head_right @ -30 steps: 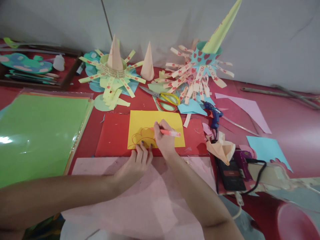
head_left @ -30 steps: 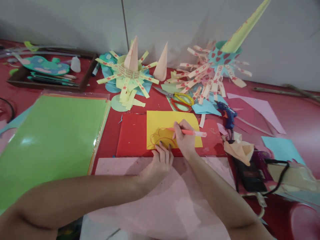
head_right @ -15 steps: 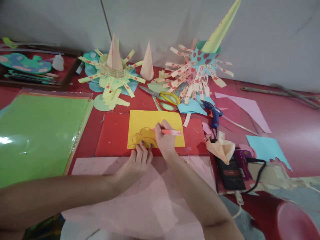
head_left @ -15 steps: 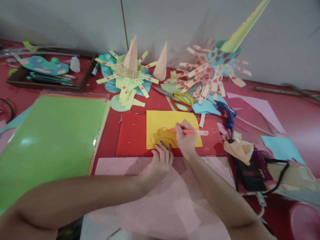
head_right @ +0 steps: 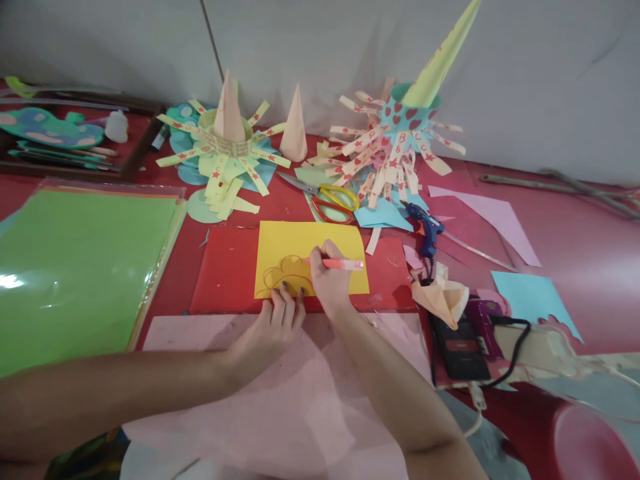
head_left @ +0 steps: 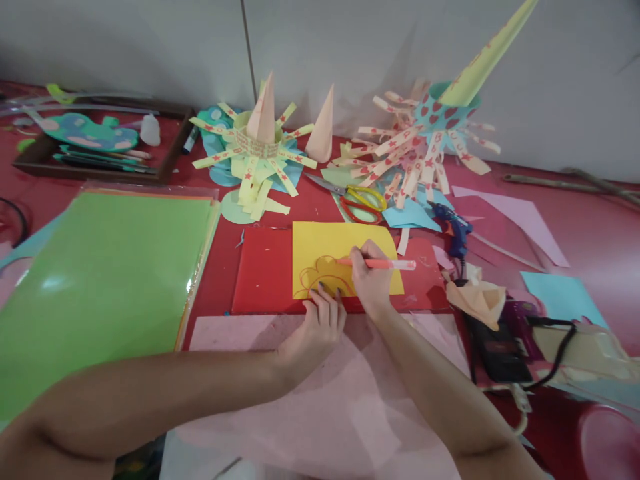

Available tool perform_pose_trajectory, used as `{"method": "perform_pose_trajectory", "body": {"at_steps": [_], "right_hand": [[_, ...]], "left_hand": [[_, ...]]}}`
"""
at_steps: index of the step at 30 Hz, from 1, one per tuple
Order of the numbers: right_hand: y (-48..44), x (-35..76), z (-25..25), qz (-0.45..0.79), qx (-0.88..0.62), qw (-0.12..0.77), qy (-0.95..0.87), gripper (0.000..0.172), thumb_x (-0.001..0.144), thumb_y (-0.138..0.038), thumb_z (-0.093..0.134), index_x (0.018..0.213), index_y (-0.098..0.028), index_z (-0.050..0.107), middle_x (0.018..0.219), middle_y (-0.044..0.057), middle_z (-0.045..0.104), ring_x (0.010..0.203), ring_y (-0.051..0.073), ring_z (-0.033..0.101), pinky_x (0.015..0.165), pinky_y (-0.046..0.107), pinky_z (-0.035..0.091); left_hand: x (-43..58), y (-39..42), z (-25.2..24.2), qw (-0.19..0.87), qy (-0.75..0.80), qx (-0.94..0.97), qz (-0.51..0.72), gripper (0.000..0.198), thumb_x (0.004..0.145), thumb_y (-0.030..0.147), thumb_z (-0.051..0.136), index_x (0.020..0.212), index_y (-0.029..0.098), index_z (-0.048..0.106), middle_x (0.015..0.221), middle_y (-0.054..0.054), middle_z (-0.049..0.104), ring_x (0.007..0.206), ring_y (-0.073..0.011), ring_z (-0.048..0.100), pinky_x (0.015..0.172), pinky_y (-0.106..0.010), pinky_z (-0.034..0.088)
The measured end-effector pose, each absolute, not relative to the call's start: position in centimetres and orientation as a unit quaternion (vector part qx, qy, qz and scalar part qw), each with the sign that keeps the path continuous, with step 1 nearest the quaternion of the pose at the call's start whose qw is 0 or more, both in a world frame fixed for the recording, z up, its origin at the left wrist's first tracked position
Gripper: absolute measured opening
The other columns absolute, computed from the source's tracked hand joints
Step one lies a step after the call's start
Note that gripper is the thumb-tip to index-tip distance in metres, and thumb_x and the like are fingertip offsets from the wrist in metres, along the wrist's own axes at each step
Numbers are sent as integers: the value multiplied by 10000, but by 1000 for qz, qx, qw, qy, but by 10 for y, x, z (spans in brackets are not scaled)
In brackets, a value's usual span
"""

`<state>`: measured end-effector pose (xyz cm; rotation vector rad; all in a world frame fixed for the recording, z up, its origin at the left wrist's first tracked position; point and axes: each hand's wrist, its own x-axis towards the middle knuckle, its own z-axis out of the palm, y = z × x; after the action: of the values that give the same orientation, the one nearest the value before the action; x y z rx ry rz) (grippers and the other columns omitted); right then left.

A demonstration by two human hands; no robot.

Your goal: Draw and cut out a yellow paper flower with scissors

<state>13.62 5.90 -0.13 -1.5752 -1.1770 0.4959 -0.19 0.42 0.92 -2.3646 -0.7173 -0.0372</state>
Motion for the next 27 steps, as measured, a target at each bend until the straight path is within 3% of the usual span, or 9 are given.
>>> {"method": "perform_pose_trajectory", "body": {"at_steps": [10, 18, 27], "right_hand": [[59, 137, -7, 256, -639, 547, -476, 301, 750, -207, 470, 558, -221, 240, 515, -82, 236, 471, 73, 309, 489, 215, 373], [58, 136, -2, 218, -663, 515, -498, 326, 797, -246, 462, 566, -220, 233, 492, -81, 248, 463, 74, 251, 444, 218, 264], [59, 136, -4, 259, -649, 540, -469, 284, 719, -212, 463, 552, -223, 233, 507, -81, 233, 458, 72, 321, 475, 207, 385]], "left_hand": [[-2, 3, 7, 323, -276, -905, -21, 360, 825, 69, 356, 1043, 43, 641, 966, -177, 697, 811, -218, 673, 650, -303, 538], [-2, 4, 7, 307, -278, -910, -27, 345, 829, 68, 371, 1053, 37, 632, 973, -188, 695, 811, -213, 674, 652, -300, 543], [-2, 4, 9, 314, -272, -909, -18, 369, 820, 53, 352, 1058, 24, 633, 976, -199, 692, 818, -227, 677, 650, -303, 544]]}}
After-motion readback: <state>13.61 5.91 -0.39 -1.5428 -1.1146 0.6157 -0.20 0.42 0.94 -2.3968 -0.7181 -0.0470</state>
